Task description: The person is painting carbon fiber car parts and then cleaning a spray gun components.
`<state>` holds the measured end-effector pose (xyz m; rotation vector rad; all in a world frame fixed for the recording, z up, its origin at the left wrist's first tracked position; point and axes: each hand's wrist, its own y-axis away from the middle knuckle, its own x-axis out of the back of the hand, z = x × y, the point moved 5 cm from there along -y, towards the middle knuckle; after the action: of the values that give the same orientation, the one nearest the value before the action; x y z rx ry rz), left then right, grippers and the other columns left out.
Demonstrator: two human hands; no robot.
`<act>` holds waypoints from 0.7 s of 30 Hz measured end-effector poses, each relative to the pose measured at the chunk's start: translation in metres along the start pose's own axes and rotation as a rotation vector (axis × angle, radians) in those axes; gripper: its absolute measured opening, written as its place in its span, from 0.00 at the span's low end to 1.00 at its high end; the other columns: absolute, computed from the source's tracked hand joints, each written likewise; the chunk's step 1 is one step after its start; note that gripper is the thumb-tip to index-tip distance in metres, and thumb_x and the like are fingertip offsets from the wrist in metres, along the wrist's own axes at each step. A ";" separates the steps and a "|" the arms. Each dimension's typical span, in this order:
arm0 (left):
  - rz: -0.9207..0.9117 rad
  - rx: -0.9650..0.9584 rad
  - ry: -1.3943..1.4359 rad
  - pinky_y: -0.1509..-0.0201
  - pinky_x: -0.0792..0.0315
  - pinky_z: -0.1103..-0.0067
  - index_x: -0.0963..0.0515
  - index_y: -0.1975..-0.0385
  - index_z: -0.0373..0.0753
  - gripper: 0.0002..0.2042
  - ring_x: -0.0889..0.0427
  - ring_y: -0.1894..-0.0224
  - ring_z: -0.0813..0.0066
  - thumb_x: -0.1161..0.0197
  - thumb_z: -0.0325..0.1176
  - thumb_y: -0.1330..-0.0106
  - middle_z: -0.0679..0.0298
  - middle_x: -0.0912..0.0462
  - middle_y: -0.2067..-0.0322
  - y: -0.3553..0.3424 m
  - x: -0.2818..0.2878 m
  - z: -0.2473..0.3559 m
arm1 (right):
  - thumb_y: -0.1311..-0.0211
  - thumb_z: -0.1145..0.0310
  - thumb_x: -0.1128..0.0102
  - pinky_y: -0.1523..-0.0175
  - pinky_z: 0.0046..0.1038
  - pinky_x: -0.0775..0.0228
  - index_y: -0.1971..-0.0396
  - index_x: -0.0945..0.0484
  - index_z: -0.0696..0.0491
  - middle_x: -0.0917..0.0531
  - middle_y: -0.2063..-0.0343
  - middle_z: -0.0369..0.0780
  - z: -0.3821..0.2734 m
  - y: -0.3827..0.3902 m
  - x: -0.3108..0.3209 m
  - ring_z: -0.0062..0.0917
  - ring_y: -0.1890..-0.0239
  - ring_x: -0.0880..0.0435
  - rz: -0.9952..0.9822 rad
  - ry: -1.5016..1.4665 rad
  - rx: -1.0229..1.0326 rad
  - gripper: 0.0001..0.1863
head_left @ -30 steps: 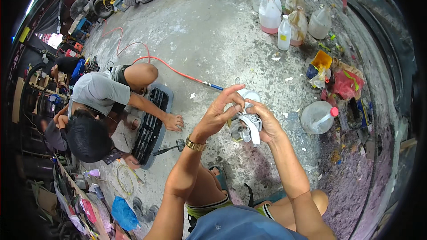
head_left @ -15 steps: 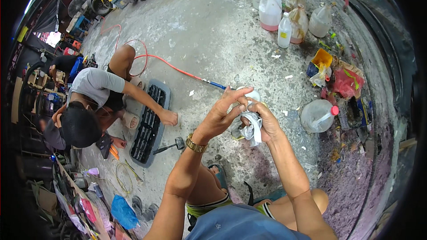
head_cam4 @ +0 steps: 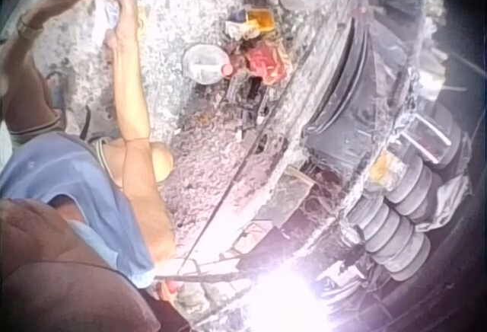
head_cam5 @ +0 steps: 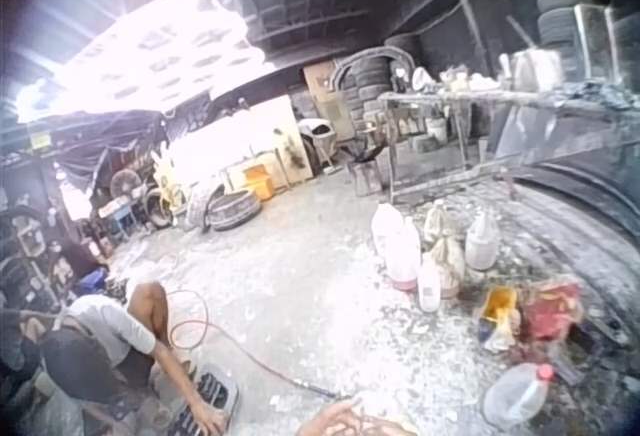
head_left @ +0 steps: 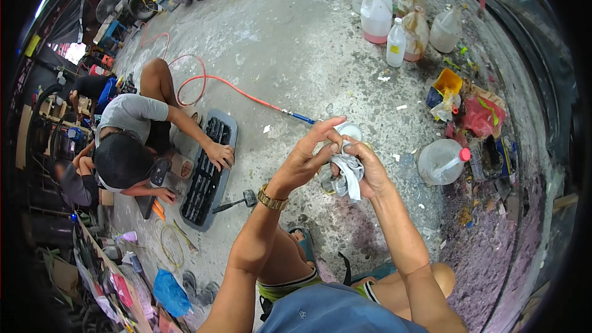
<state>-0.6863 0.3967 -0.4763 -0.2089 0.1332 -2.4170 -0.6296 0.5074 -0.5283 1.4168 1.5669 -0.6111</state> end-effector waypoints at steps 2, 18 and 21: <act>-0.004 -0.092 -0.131 0.54 0.24 0.81 0.40 0.33 0.39 0.26 0.24 0.55 0.80 0.44 0.22 0.30 0.67 0.24 0.62 -0.001 -0.001 0.005 | 0.39 0.67 0.47 0.65 0.27 0.22 0.44 0.30 0.59 0.19 0.50 0.41 -0.001 0.001 0.000 0.25 0.71 0.18 0.013 0.013 0.024 0.23; 0.073 -0.031 0.277 0.37 0.37 0.76 0.45 0.30 0.39 0.30 0.27 0.53 0.81 0.43 0.26 0.30 0.71 0.24 0.63 0.001 0.007 -0.009 | 0.34 0.68 0.44 0.63 0.22 0.19 0.52 0.27 0.54 0.16 0.65 0.39 -0.016 0.000 0.005 0.23 0.67 0.13 -0.066 0.242 0.088 0.13; 0.062 0.003 0.194 0.37 0.38 0.75 0.48 0.29 0.39 0.31 0.27 0.53 0.80 0.43 0.26 0.30 0.70 0.24 0.62 0.001 0.007 -0.012 | 0.32 0.64 0.42 0.65 0.21 0.20 0.50 0.27 0.55 0.16 0.66 0.37 -0.014 0.000 0.000 0.21 0.69 0.14 -0.060 0.240 0.099 0.15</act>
<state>-0.6926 0.3920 -0.4878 0.0317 0.2212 -2.3714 -0.6339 0.5192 -0.5219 1.5675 1.7935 -0.5777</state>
